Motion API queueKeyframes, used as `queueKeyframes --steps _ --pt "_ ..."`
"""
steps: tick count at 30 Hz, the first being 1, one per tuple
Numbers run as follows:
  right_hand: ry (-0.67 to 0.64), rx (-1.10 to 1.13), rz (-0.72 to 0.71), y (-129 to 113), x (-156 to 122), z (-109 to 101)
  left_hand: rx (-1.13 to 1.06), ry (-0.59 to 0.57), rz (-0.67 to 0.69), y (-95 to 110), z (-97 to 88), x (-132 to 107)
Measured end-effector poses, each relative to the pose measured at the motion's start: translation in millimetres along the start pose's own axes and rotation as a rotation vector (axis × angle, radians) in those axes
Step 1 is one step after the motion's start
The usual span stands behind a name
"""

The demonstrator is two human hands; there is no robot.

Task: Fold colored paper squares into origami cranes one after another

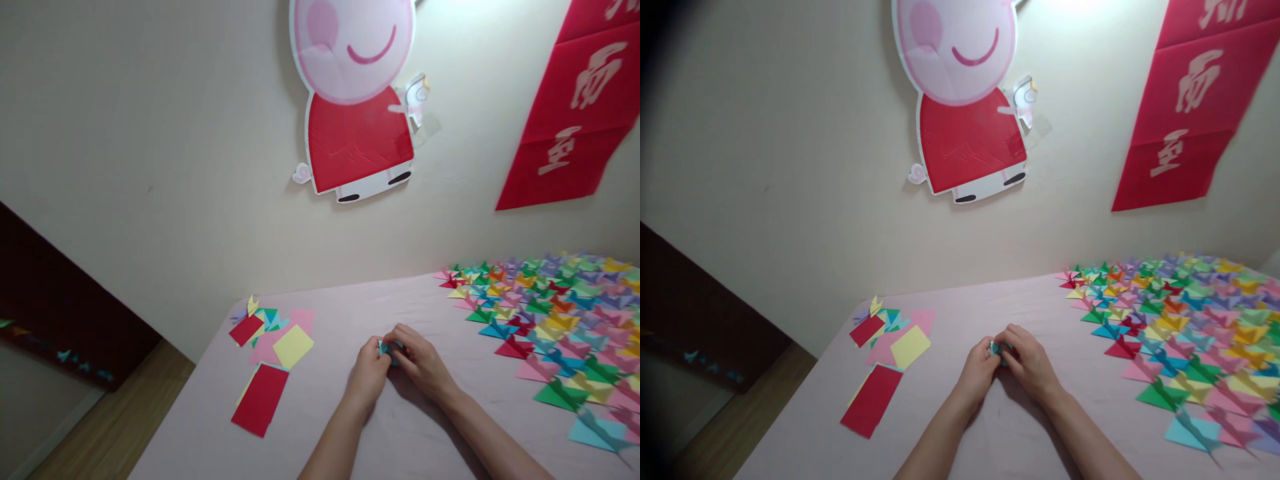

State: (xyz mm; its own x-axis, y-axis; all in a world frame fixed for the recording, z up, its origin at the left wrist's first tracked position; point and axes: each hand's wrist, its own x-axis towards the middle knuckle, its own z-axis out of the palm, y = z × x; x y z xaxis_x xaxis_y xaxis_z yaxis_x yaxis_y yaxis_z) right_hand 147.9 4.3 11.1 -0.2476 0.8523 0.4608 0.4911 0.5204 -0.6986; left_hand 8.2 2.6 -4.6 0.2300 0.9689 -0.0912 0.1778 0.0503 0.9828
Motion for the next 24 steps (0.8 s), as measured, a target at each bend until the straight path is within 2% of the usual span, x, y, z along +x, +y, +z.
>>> queueKeyframes --steps 6,11,15,19,24 --pt "-0.001 0.137 0.103 -3.1 1.5 -2.7 -0.311 -0.099 -0.070 9.4 -3.2 2.2" --pt "0.008 0.215 0.213 -4.5 3.7 -4.3 -0.408 -0.139 -0.094 14.9 -7.9 0.4" --pt "0.025 0.233 0.248 -2.1 2.5 -2.5 -0.400 -0.090 -0.087 9.3 -5.8 2.3" --pt "0.095 0.308 0.329 2.8 0.9 -0.9 -0.373 -0.030 -0.068 4.1 -0.9 3.1" --pt "0.125 0.358 0.355 5.0 0.8 -1.2 -0.336 0.043 -0.056 8.5 2.2 -1.1"
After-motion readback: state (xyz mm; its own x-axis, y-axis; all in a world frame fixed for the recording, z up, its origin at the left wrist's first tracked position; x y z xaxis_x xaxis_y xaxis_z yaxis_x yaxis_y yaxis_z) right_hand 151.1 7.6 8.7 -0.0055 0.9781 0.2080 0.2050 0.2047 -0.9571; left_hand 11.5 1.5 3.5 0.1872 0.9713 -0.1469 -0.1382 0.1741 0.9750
